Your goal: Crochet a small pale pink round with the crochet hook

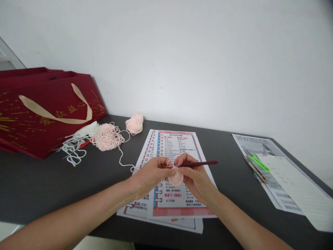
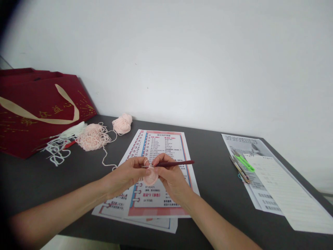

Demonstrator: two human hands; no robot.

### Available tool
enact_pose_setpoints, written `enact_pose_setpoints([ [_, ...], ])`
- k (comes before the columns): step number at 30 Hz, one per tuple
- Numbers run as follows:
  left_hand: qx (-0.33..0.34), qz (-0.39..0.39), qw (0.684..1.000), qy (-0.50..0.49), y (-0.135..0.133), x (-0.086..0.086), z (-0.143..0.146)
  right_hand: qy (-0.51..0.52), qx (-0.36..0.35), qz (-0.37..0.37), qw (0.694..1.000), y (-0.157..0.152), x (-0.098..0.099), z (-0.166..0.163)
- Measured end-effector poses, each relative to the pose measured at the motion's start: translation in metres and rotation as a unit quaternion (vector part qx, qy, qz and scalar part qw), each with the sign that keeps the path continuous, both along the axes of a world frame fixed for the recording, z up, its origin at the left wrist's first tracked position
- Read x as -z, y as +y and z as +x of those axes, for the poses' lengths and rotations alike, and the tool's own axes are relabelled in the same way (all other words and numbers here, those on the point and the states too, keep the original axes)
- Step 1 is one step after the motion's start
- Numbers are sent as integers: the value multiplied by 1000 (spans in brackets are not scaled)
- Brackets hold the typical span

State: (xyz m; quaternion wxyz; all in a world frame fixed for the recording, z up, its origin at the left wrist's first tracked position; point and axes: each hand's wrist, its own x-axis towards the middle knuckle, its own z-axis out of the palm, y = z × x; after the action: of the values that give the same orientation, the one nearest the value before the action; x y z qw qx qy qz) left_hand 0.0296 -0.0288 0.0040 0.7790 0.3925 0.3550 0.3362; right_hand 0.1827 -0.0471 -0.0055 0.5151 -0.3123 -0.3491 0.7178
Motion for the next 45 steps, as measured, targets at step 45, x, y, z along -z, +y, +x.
enact_pose_setpoints([
  [45, -66, 78, 992, 68, -1, 1, 0, -125, 130, 126, 975, 1, -7, 15],
])
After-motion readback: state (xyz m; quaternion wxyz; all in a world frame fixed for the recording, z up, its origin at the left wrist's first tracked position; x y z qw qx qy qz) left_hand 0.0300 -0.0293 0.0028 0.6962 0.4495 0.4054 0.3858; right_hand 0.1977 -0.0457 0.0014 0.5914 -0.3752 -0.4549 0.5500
